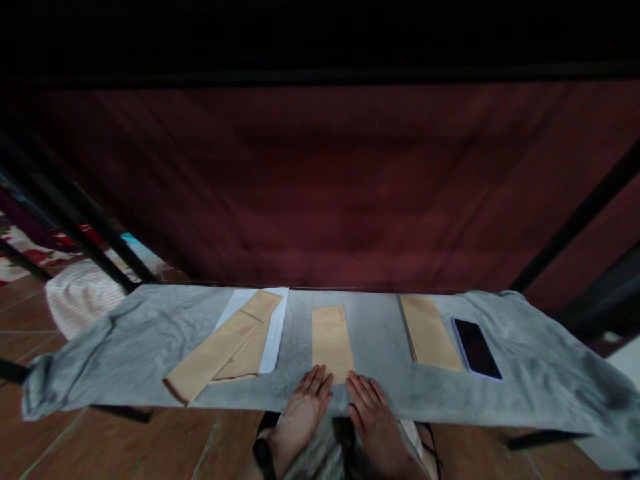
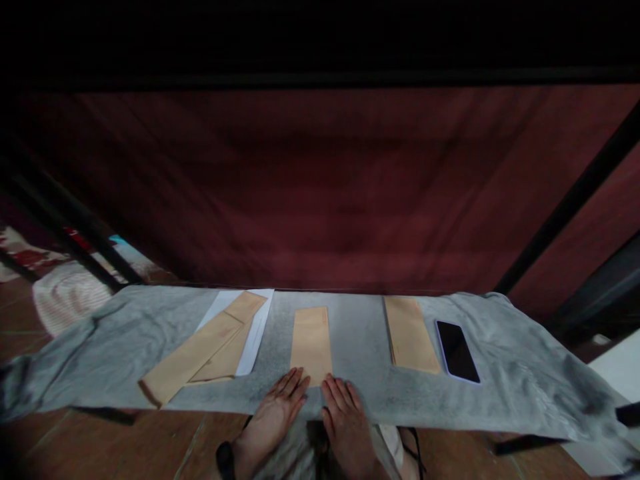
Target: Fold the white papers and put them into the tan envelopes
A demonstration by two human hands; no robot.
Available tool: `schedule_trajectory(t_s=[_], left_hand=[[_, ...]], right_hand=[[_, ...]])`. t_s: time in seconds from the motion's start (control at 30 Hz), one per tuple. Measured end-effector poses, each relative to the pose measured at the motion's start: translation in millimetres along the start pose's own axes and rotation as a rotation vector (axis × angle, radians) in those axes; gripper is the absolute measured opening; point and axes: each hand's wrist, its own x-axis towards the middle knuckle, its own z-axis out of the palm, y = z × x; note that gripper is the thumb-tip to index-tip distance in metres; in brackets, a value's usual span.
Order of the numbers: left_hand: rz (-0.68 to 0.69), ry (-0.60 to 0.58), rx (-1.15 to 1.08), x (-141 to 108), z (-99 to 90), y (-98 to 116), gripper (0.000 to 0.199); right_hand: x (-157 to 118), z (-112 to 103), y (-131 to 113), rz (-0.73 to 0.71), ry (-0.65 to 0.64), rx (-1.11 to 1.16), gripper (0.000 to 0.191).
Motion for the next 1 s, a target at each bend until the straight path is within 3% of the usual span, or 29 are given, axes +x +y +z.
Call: schedule_trajectory(t_s=[0.13, 0.33, 0.57, 0.73, 0.9, 1.0], left_hand=[[0.016, -0.146, 0.159, 15.4, -6.3, 5.8, 0.061], [0.061, -0.03, 0.332, 27.1, -10.6, 20.6, 0.061], [-0.036, -0.009, 0.269, 34.7, -26.4, 24.4, 0.055], [-0.013, -0.029, 0.186, 32.0, -46.3, 15.5, 0.05], [-0.033, 0.033, 0.113, 26.2, -63.9, 10.3, 0.054], [-0.094, 0.069, 0.063, 25.8, -75.8, 13.9, 0.051]], right_hand=[[4.6, -2.6, 2.1, 0.085, -0.037, 0.035, 0.05], [7.0, 20.9, -3.2, 0.217, 0.054, 0.075, 0.052], [17.0, 31.5, -3.1, 0.273, 0.096, 0.077, 0.045], [34.9, 6.8, -2.4, 0.212, 0.02, 0.022, 0.05], [61.0, -31.7, 1.7, 0.216, -0.102, -0.029, 0.061], [77.9, -58.3, 2.5, 0.125, -0.13, -0.003, 0.058]])
